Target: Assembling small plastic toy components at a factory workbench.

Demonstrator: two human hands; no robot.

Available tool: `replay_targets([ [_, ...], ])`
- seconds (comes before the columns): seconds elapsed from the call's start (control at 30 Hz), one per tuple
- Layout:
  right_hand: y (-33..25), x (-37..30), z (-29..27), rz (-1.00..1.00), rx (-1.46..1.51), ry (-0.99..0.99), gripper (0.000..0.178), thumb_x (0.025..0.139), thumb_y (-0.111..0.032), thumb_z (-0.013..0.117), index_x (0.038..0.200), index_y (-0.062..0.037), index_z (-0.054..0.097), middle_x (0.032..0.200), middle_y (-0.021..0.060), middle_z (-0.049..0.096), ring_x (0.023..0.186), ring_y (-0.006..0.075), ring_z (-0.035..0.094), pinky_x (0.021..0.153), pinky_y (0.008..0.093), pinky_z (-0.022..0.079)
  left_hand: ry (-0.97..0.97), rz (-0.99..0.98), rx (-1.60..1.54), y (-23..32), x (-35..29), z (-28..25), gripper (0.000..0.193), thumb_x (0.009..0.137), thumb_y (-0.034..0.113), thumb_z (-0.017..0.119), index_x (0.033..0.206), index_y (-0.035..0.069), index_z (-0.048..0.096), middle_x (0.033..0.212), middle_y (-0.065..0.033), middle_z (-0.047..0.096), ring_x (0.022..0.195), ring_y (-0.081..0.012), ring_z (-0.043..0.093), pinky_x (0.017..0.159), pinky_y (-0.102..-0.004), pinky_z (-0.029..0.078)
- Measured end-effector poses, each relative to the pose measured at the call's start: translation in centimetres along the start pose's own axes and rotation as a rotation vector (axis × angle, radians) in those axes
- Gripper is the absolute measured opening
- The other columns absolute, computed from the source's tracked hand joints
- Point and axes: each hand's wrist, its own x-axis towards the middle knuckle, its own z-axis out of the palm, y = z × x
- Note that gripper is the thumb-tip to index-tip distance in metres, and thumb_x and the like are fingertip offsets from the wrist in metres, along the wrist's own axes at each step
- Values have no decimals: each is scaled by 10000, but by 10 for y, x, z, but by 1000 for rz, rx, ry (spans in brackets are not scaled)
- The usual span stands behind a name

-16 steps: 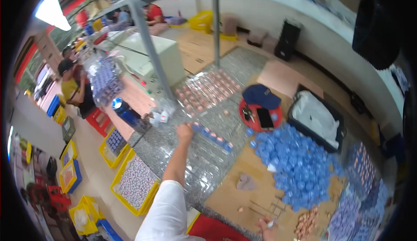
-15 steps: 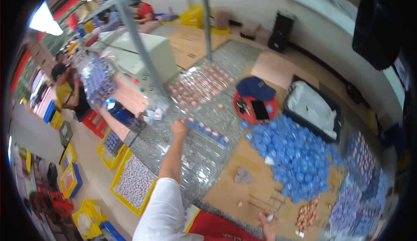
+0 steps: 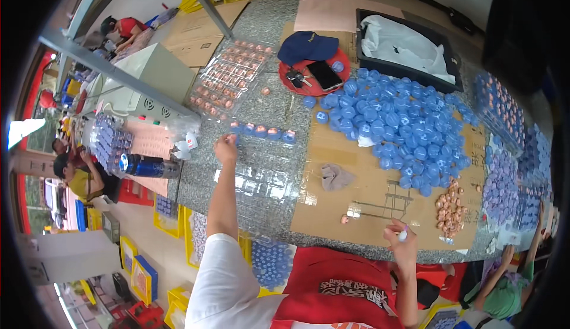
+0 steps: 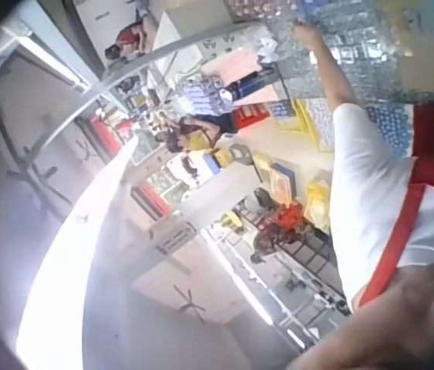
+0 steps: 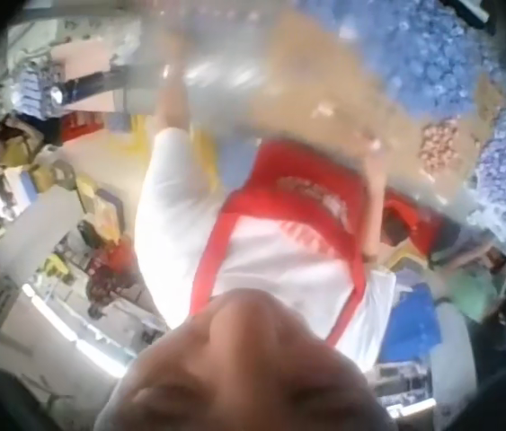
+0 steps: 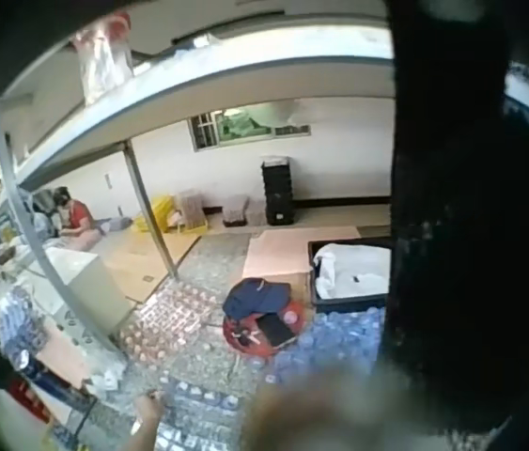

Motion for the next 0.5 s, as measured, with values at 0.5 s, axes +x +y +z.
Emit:
replay_targets([
  [0.5,37,12,-23,-109,-17,66,387,704,-207,690,1011,0,577,718,89,621,639,133,579,605,263,459,-553,756,-193,150,-329,-35,343,668,153,644,968,25,539,833,-182,550,829,-346,538,704,-420,449],
])
